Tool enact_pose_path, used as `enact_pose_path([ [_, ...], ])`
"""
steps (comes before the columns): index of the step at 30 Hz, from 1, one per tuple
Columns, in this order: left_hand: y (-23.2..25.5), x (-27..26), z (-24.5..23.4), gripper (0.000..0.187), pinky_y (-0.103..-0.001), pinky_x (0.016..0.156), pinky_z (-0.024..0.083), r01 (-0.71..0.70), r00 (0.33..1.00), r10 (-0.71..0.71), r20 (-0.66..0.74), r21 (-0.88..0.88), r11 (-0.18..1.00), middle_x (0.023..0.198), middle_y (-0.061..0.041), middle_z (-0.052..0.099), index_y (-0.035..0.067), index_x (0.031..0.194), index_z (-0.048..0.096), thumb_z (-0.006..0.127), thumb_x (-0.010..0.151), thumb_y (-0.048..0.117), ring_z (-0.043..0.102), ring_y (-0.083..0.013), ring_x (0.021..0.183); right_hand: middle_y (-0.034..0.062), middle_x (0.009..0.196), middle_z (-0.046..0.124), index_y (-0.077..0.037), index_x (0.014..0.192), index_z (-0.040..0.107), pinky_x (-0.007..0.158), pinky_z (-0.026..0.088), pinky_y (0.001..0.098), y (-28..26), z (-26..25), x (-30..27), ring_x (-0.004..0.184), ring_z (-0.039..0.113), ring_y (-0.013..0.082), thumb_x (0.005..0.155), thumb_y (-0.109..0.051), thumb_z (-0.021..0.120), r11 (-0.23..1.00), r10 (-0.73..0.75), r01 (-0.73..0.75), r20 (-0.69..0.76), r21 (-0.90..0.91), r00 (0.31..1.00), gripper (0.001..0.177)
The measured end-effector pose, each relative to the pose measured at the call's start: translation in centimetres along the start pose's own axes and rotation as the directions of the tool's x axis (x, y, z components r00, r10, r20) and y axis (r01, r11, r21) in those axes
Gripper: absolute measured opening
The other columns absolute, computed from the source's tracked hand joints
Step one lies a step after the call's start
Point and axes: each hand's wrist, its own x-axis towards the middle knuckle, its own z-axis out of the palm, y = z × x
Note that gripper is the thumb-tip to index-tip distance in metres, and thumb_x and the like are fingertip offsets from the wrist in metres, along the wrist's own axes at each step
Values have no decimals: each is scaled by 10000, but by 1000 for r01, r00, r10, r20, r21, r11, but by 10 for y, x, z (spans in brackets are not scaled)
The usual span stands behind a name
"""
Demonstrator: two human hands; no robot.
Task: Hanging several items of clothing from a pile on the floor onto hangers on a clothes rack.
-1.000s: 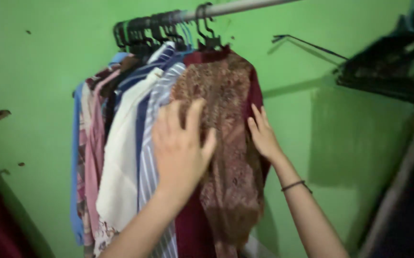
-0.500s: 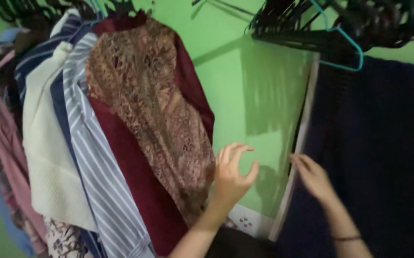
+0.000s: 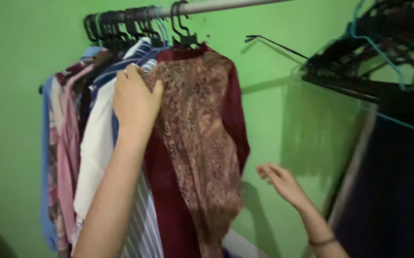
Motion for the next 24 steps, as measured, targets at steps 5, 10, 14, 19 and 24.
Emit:
enact_pose_path([
  [5,-31,34,15,255,-482,759,539,-60,969,45,244,54,997,939,-203,685,72,973,736,765,895,313,670,-387,842,55,1089,745,-60,1225,714,860,528,309,-64,49,149,994,666,153,1060,-347,557,951,-304,306,-246,-31,920,367],
  [10,-46,50,30,250,-364,622,560,346,695,-63,716,-256,903,784,-149,740,27,952,711,589,921,242,713,-246,665,128,1184,724,-50,1248,688,975,523,372,-109,53,281,1110,682,259,1065,-274,617,835,-544,473,-549,-281,634,298],
  [14,-45,59,32,380,-301,616,526,334,743,43,668,-426,841,825,-90,728,50,1148,616,712,879,301,653,-162,714,204,1246,676,-20,1256,668,1005,480,422,-109,53,352,1175,620,354,990,-215,716,613,-785,655,-435,-442,441,334],
  [19,-22,48,23,475,-366,682,548,142,847,-54,528,-129,981,783,-154,730,50,1174,675,648,898,434,727,-251,728,144,1265,725,-91,1154,683,1027,514,388,-77,41,410,1186,686,294,1022,-205,710,690,-716,656,-417,-304,560,176],
  [24,-9,42,20,485,-545,802,521,-95,949,60,309,97,991,923,-270,721,10,966,708,446,1137,381,674,-443,843,119,1052,734,-68,1184,623,790,528,354,-117,17,418,911,670,203,1045,-255,621,875,-468,474,-422,-98,776,233],
])
